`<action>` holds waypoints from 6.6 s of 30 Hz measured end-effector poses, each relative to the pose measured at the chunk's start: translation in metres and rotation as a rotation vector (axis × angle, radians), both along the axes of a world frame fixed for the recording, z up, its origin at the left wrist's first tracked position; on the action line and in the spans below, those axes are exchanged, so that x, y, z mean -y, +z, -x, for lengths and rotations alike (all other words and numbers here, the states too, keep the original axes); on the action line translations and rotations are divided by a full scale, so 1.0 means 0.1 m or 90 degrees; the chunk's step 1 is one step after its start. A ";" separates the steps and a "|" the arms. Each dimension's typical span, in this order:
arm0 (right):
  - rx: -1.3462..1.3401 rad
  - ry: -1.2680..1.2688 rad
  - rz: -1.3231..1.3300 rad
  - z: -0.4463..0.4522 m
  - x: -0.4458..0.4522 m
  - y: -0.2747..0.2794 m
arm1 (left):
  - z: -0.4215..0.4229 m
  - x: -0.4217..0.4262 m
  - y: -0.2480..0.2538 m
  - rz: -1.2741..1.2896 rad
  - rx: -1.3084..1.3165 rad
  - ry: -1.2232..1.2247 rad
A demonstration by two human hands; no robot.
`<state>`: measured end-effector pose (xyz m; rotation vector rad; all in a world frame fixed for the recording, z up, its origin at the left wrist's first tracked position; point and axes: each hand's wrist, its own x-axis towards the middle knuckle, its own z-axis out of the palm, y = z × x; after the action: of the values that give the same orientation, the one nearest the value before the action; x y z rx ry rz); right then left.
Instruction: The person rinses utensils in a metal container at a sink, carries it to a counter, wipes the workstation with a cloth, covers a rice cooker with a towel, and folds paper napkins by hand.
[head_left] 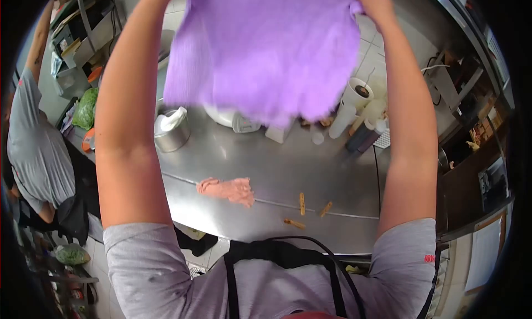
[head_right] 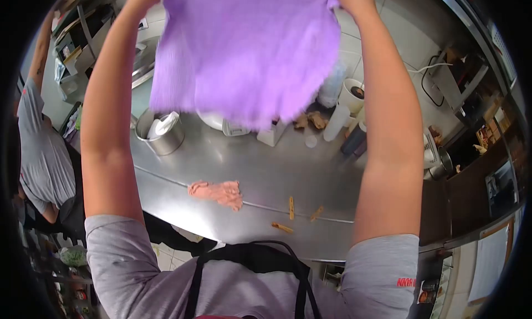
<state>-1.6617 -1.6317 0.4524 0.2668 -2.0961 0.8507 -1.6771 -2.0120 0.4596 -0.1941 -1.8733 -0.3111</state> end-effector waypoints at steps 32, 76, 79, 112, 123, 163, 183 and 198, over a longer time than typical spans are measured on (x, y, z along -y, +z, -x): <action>0.601 0.267 0.494 0.91 1.57 -3.33 | 2.40 1.20 -4.00 -1.075 0.235 -0.648; 0.520 -0.085 -0.259 -3.00 -0.99 -4.56 | -2.90 -2.46 -4.74 -0.054 0.596 -0.323; 0.396 -0.066 -0.241 -3.03 -1.01 -4.73 | -2.97 -2.64 -4.75 -0.071 0.540 -0.242; 0.315 -0.221 0.006 -4.09 -0.70 -5.04 | -4.08 -0.17 -6.46 -0.197 1.073 -0.221; 0.313 -0.214 -0.080 -4.24 -0.35 -5.10 | -3.96 0.04 -6.59 -0.235 0.969 -0.231; 0.383 -0.278 -0.155 -4.34 -0.22 -4.94 | -3.67 -0.36 -5.92 -0.155 1.040 -0.515; 0.335 -0.791 -0.062 -5.54 -1.96 -4.95 | -3.68 -2.41 -6.02 0.161 0.892 -0.853; 0.439 -0.887 -0.293 -5.63 -1.92 -5.19 | -3.08 -3.97 -7.40 0.214 0.395 -0.898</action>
<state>-1.0982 -1.4402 -0.0667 -1.2883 -2.3257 -0.4600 -1.3690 -1.6153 -0.2799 -1.8364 -2.0643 -1.0798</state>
